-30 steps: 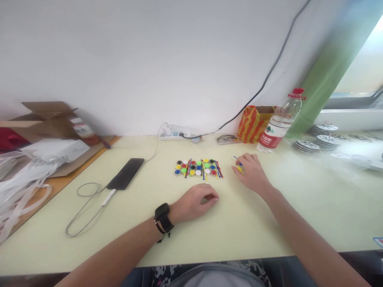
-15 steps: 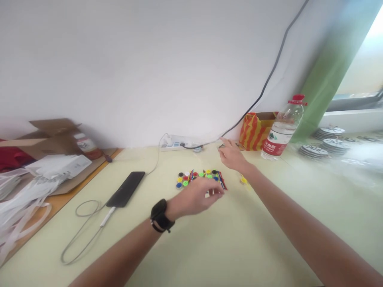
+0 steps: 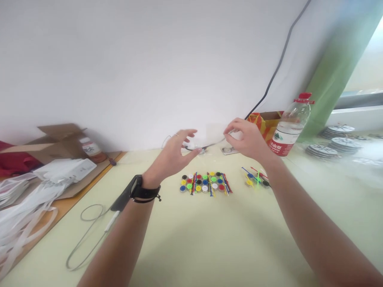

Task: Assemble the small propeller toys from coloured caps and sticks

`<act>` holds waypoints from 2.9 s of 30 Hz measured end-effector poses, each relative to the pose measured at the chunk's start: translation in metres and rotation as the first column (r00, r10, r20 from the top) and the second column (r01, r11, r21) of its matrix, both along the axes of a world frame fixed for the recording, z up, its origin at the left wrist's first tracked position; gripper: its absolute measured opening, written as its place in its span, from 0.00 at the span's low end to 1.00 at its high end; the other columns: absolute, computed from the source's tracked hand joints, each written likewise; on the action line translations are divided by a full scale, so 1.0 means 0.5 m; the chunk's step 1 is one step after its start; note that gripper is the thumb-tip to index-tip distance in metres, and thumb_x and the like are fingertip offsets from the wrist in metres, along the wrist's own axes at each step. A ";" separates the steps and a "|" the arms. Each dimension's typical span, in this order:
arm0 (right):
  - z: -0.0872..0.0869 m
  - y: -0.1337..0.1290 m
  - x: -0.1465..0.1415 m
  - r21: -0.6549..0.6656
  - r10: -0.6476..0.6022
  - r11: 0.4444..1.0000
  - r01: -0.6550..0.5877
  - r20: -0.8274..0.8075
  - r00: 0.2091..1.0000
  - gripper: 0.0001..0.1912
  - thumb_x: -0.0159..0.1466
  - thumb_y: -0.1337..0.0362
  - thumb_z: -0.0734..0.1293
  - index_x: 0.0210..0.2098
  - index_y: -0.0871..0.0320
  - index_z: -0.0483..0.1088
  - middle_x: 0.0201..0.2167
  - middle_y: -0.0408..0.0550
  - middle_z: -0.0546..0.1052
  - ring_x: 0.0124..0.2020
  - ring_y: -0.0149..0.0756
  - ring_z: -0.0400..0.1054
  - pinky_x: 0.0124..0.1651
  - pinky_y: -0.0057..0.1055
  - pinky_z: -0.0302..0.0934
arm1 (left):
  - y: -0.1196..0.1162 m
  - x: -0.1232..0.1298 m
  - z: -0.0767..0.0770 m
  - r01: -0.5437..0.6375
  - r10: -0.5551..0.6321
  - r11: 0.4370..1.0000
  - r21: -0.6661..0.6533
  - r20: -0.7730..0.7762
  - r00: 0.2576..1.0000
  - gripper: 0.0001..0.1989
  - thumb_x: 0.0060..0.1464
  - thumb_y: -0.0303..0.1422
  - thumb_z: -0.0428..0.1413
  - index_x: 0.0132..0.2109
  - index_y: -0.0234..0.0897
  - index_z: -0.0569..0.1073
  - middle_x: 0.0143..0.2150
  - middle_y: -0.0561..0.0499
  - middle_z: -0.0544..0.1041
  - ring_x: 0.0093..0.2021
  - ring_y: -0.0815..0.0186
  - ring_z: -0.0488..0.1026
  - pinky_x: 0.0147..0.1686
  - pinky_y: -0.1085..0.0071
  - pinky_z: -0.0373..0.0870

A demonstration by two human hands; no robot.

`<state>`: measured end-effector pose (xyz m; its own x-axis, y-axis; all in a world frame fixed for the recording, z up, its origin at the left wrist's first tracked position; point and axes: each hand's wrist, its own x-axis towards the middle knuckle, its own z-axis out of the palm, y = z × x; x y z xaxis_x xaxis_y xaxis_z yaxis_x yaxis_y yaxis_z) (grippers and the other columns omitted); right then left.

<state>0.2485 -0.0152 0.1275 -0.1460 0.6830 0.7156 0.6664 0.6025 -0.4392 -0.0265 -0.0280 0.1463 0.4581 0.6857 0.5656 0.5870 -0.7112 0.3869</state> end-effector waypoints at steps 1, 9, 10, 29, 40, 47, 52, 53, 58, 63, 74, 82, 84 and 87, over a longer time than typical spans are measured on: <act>0.020 -0.023 0.003 -0.053 0.050 0.997 -0.051 -0.020 0.999 0.06 0.64 0.65 0.67 0.38 0.55 0.77 0.42 0.51 0.79 0.46 0.47 0.71 0.50 0.42 0.64 | -0.003 0.001 0.000 0.010 -0.010 1.000 0.007 0.024 1.000 0.26 0.63 0.44 0.59 0.65 0.45 0.68 0.61 0.46 0.74 0.55 0.58 0.74 0.52 0.62 0.73; 0.052 -0.072 -0.010 -0.547 0.558 0.699 -0.461 0.014 0.830 0.04 0.63 0.64 0.69 0.36 0.55 0.77 0.37 0.46 0.80 0.38 0.39 0.73 0.42 0.34 0.66 | -0.022 0.030 -0.010 0.231 -0.249 0.918 -0.322 -0.012 0.969 0.20 0.61 0.49 0.59 0.50 0.39 0.80 0.42 0.48 0.83 0.41 0.61 0.78 0.45 0.65 0.75; 0.047 -0.069 -0.013 -0.566 0.567 0.681 -0.465 0.006 0.823 0.05 0.63 0.63 0.70 0.39 0.55 0.76 0.39 0.46 0.80 0.40 0.39 0.73 0.43 0.35 0.67 | -0.017 0.032 -0.015 0.236 -0.257 0.906 -0.352 -0.014 0.966 0.19 0.62 0.49 0.58 0.45 0.38 0.81 0.38 0.48 0.83 0.38 0.62 0.78 0.43 0.65 0.75; -0.033 -0.003 0.019 -0.793 0.561 0.495 -0.354 -0.019 0.827 0.30 0.59 0.61 0.74 0.61 0.49 0.72 0.38 0.44 0.80 0.41 0.38 0.74 0.45 0.32 0.66 | 0.060 0.000 -0.072 0.219 -0.207 0.804 -0.553 0.086 0.975 0.20 0.60 0.51 0.60 0.42 0.37 0.81 0.35 0.45 0.83 0.38 0.62 0.79 0.41 0.66 0.75; -0.031 0.008 0.074 -0.745 0.400 0.576 -0.336 -0.101 0.911 0.29 0.59 0.58 0.75 0.59 0.52 0.74 0.44 0.50 0.80 0.51 0.45 0.74 0.53 0.40 0.66 | 0.071 -0.049 -0.056 0.183 -0.195 0.788 -0.588 0.044 0.980 0.23 0.52 0.48 0.67 0.50 0.39 0.81 0.36 0.47 0.83 0.38 0.61 0.80 0.38 0.67 0.76; -0.031 0.007 0.061 -0.754 0.426 0.542 -0.371 -0.134 0.895 0.25 0.59 0.58 0.75 0.55 0.54 0.75 0.40 0.48 0.82 0.47 0.43 0.75 0.53 0.39 0.67 | 0.077 -0.033 -0.069 0.166 -0.187 0.816 -0.554 0.019 0.982 0.21 0.57 0.52 0.61 0.40 0.38 0.84 0.35 0.44 0.84 0.35 0.61 0.79 0.33 0.69 0.75; -0.042 0.025 0.056 -0.540 0.174 0.800 -0.259 -0.205 0.963 0.22 0.59 0.52 0.76 0.48 0.56 0.76 0.38 0.50 0.81 0.41 0.40 0.75 0.46 0.37 0.68 | 0.085 -0.041 -0.071 0.160 -0.103 0.832 -0.531 0.134 0.986 0.21 0.57 0.52 0.63 0.43 0.38 0.84 0.38 0.44 0.85 0.35 0.63 0.79 0.38 0.68 0.76; -0.042 0.028 0.053 -0.472 0.106 0.853 -0.222 -0.260 0.960 0.21 0.59 0.50 0.76 0.45 0.56 0.76 0.38 0.50 0.81 0.40 0.40 0.74 0.44 0.36 0.69 | 0.086 -0.041 -0.071 0.150 -0.084 0.836 -0.528 0.146 0.986 0.21 0.56 0.52 0.63 0.43 0.38 0.84 0.38 0.44 0.85 0.35 0.64 0.79 0.37 0.68 0.76; -0.025 0.027 0.039 -0.445 0.023 0.859 -0.253 -0.460 0.887 0.21 0.60 0.45 0.75 0.38 0.57 0.77 0.37 0.53 0.82 0.32 0.37 0.73 0.36 0.34 0.69 | 0.091 -0.040 -0.071 0.152 -0.038 0.822 -0.549 0.214 0.976 0.24 0.55 0.53 0.64 0.43 0.35 0.83 0.35 0.43 0.84 0.34 0.62 0.81 0.35 0.67 0.77; -0.024 0.016 0.016 -0.608 0.018 0.728 -0.317 -0.444 0.896 0.19 0.63 0.47 0.74 0.40 0.58 0.79 0.43 0.56 0.83 0.42 0.43 0.79 0.47 0.38 0.74 | 0.091 -0.040 -0.071 0.200 -0.047 0.806 -0.557 0.277 0.960 0.26 0.54 0.54 0.64 0.44 0.34 0.83 0.36 0.42 0.85 0.37 0.59 0.82 0.39 0.64 0.79; -0.070 0.039 0.002 -0.549 0.208 0.487 -0.679 -0.682 0.701 0.19 0.68 0.49 0.70 0.46 0.59 0.80 0.49 0.58 0.83 0.53 0.46 0.77 0.61 0.43 0.69 | 0.094 -0.031 -0.084 0.182 -0.018 0.829 -0.529 0.299 0.954 0.23 0.56 0.52 0.63 0.46 0.37 0.83 0.43 0.42 0.85 0.42 0.56 0.83 0.46 0.60 0.81; -0.081 0.029 -0.004 -0.547 0.525 0.215 -0.809 -0.634 0.568 0.27 0.67 0.48 0.71 0.60 0.55 0.75 0.61 0.56 0.76 0.63 0.48 0.69 0.69 0.47 0.59 | 0.083 -0.003 -0.098 0.248 -0.092 0.817 -0.520 0.307 0.947 0.23 0.56 0.51 0.64 0.50 0.40 0.84 0.47 0.44 0.85 0.47 0.54 0.82 0.49 0.57 0.80; -0.084 0.029 -0.004 -0.569 0.561 0.154 -0.808 -0.622 0.545 0.30 0.67 0.48 0.71 0.65 0.51 0.70 0.65 0.55 0.72 0.65 0.48 0.68 0.69 0.48 0.58 | 0.083 -0.001 -0.099 0.254 -0.106 0.816 -0.519 0.297 0.949 0.23 0.56 0.51 0.64 0.50 0.40 0.84 0.46 0.44 0.85 0.48 0.53 0.82 0.50 0.57 0.79; -0.089 0.031 0.000 -0.593 0.573 0.092 -0.800 -0.625 0.530 0.34 0.68 0.47 0.70 0.70 0.47 0.62 0.69 0.54 0.67 0.66 0.48 0.66 0.70 0.51 0.55 | 0.084 0.000 -0.099 0.229 -0.099 0.853 -0.469 0.284 0.954 0.23 0.58 0.52 0.62 0.51 0.41 0.83 0.48 0.44 0.85 0.48 0.54 0.82 0.49 0.58 0.79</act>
